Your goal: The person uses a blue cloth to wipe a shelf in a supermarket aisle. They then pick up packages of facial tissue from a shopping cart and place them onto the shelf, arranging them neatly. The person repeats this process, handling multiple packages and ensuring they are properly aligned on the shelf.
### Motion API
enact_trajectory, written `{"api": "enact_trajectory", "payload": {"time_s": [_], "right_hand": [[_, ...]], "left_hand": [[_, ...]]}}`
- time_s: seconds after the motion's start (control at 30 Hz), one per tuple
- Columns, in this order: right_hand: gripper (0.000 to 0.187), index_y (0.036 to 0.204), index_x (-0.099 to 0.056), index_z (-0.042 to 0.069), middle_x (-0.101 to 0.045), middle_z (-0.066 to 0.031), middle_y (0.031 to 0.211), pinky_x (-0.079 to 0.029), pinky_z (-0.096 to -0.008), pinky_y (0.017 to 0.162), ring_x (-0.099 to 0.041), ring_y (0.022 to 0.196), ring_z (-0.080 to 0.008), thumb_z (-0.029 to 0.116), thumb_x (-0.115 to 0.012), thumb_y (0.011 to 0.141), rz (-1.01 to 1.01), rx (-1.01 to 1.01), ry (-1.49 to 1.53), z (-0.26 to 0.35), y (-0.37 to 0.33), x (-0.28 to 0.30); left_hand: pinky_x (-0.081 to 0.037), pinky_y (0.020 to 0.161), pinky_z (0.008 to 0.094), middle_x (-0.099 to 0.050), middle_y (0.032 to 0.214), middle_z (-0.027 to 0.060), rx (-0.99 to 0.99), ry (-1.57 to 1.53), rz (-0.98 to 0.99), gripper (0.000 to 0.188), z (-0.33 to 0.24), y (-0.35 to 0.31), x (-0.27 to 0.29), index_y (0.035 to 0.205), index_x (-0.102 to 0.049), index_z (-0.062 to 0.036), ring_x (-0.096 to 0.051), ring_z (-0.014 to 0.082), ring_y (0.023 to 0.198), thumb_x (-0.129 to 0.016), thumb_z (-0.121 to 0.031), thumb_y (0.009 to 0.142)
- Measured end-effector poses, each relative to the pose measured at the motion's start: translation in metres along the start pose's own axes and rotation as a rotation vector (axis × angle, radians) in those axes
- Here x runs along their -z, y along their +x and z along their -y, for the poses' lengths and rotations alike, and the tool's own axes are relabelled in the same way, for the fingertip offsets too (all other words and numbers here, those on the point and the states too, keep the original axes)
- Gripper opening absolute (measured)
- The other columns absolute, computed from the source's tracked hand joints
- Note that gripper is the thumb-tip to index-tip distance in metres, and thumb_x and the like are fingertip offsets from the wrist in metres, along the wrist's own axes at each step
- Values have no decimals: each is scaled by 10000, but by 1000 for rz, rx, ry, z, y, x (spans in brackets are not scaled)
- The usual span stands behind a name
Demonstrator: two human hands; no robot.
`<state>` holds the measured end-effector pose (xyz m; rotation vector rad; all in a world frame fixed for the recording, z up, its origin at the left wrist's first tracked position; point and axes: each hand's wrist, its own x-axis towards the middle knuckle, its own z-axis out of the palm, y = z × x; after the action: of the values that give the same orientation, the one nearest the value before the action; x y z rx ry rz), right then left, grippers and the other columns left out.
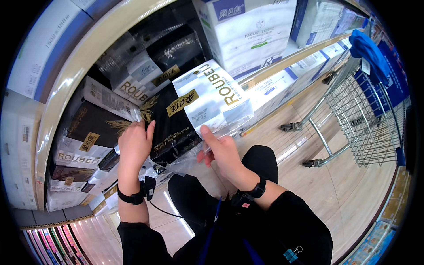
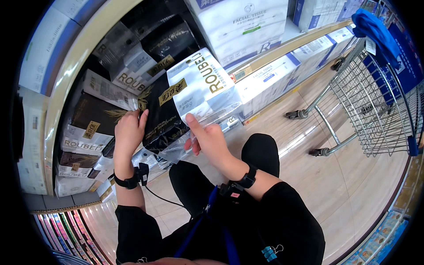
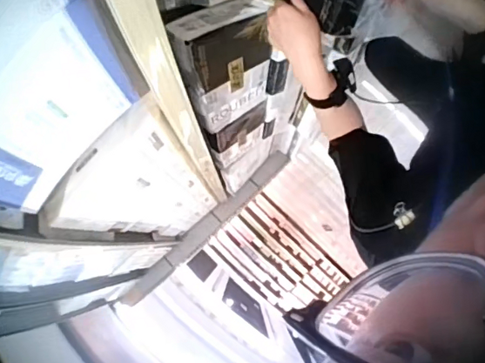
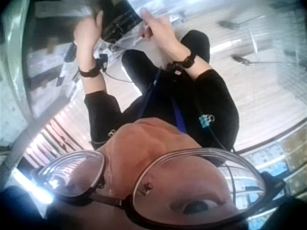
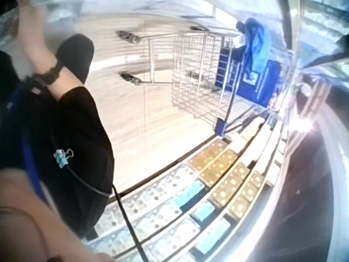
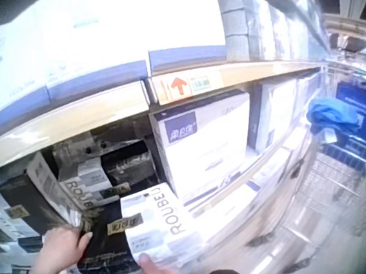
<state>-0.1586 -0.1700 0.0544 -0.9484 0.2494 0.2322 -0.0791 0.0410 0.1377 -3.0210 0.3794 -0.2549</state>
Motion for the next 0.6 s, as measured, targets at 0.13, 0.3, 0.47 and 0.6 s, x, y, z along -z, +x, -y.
{"api": "enact_trajectory", "payload": {"time_s": [0.13, 0.3, 0.47, 0.6], "right_hand": [[541, 617, -505, 84, -511, -36, 537, -398, -252, 403, -593, 492, -152, 507, -599, 941, -8, 72, -50, 8, 9, -1], [608, 570, -501, 49, -538, -76, 514, -405, -257, 385, -583, 456, -145, 509, -559, 962, -18, 129, -70, 10, 21, -4], [591, 587, -516, 48, -566, -90, 531, -404, -258, 383, -556, 438, -132, 494, -543, 974, -47, 95, -106, -6, 24, -9], [592, 600, -519, 40, -595, -107, 556, -406, -257, 392, -540, 432, -120, 500, -540, 973, -34, 130, -102, -8, 27, -2]], "left_hand": [[-520, 730, 480, -665, 925, 203, -100, -51, -133, 405, -16, 31, 37, 1077, -658, -26, -649, 392, 871, -531, -394, 967], [-466, 957, 487, -587, 1262, 210, -159, 41, -312, 591, -13, 133, 34, 1340, -525, -56, -564, 383, 1164, -563, -480, 929], [-434, 1004, 478, -547, 1292, 277, -72, 183, -405, 719, 15, 202, 13, 1379, -456, 4, -523, 426, 1204, -547, -545, 924], [-444, 985, 498, -543, 1290, 276, 1, 6, -172, 716, 13, 212, 2, 1299, -513, -2, -531, 422, 1198, -510, -608, 917]]}}
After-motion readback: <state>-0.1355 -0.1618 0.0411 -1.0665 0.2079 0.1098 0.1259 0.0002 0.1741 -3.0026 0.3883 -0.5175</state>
